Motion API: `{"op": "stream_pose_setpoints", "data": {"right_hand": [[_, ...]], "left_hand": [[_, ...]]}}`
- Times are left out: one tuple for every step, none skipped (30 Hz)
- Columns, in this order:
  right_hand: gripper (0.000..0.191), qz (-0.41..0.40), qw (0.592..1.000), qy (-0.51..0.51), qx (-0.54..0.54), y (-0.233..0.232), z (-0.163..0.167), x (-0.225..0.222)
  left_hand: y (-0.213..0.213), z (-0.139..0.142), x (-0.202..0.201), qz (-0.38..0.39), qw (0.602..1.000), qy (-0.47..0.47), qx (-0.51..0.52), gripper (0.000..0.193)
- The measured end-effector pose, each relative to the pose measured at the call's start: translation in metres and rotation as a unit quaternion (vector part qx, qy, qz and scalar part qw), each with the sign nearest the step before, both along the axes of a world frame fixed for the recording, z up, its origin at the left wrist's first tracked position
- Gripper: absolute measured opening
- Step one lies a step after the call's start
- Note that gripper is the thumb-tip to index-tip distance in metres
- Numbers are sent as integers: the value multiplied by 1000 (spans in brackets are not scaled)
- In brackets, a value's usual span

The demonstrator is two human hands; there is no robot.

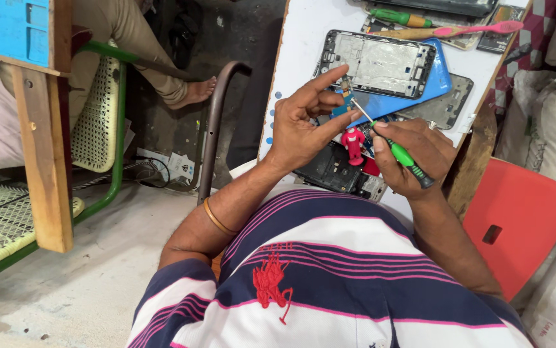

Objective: The person uses a screwdriver to remove screws from a small circuit board and then uses a pink plastic tool to pry and separate components. The person continues to manipulate the board and its parts with both tools.

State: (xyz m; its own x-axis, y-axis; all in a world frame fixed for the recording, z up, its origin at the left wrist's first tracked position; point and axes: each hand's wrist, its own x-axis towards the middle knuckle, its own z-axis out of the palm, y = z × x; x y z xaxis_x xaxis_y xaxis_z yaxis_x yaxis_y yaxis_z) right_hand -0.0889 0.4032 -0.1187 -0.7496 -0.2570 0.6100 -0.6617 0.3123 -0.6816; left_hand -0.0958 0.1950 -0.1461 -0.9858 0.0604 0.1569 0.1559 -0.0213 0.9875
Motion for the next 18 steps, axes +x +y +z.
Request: {"op": "stream_pose_setpoints", "data": {"right_hand": [[14, -1, 1000, 2, 2, 0, 0, 0], [14, -2, 1000, 3, 3, 1, -1, -1], [14, -2, 1000, 5, 4, 1, -1, 0], [14, -5, 1000, 5, 4, 2, -2, 0], [14, -7, 1000, 5, 4, 3, -3, 0], [14, -11, 1000, 4, 4, 5, -4, 0], [14, -8, 1000, 7, 6, 6, -4, 0], [13, -5, 1000, 12, 7, 8, -5, 0], [13, -2, 1000, 17, 8, 9, -6, -1], [12, -3, 1000, 19, 4, 10, -8, -1], [12, -4, 1000, 21, -2, 10, -9, -2], [11, -6, 1000, 22, -7, 11, -10, -2], [12, -4, 1000, 12, -16, 13, -10, -2], [12, -1, 1000, 0, -26, 14, -11, -3], [12, 0, 999, -12, -35, 15, -11, -2], [12, -1, 999, -16, -38, 15, -12, -2], [13, -2, 999, -18, -41, 17, -12, -3], [13, -3, 999, -21, -43, 17, -12, -3]], "left_hand": [[1, -1, 0, 5, 1000, 4, 0, 63], [2, -2, 0, 11, 1000, 7, 0, 63], [3, -3, 1, 9, 1000, 0, 1, 63], [5, -4, 1, 7, 1000, -6, 1, 63], [6, -5, 1, 5, 1000, -11, 1, 63], [6, -5, 1, 4, 1000, -9, 2, 63], [7, -6, 1, 3, 1000, -6, 4, 63], [7, -7, 1, 2, 1000, -3, 6, 63], [7, -8, 0, -2, 1000, -7, 17, 64], [7, -8, -1, -5, 1000, -11, 27, 64], [6, -8, -2, -8, 999, -17, 37, 65], [7, -9, -3, -9, 999, -16, 38, 65], [7, -9, -3, -11, 999, -15, 39, 66], [7, -9, -4, -14, 999, -15, 39, 66], [8, -9, -4, -24, 998, -26, 60, 66], [8, -9, -4, -35, 995, -37, 82, 66], [9, -8, -5, -46, 992, -46, 104, 66], [9, -8, -6, -54, 991, -49, 110, 66]]}}
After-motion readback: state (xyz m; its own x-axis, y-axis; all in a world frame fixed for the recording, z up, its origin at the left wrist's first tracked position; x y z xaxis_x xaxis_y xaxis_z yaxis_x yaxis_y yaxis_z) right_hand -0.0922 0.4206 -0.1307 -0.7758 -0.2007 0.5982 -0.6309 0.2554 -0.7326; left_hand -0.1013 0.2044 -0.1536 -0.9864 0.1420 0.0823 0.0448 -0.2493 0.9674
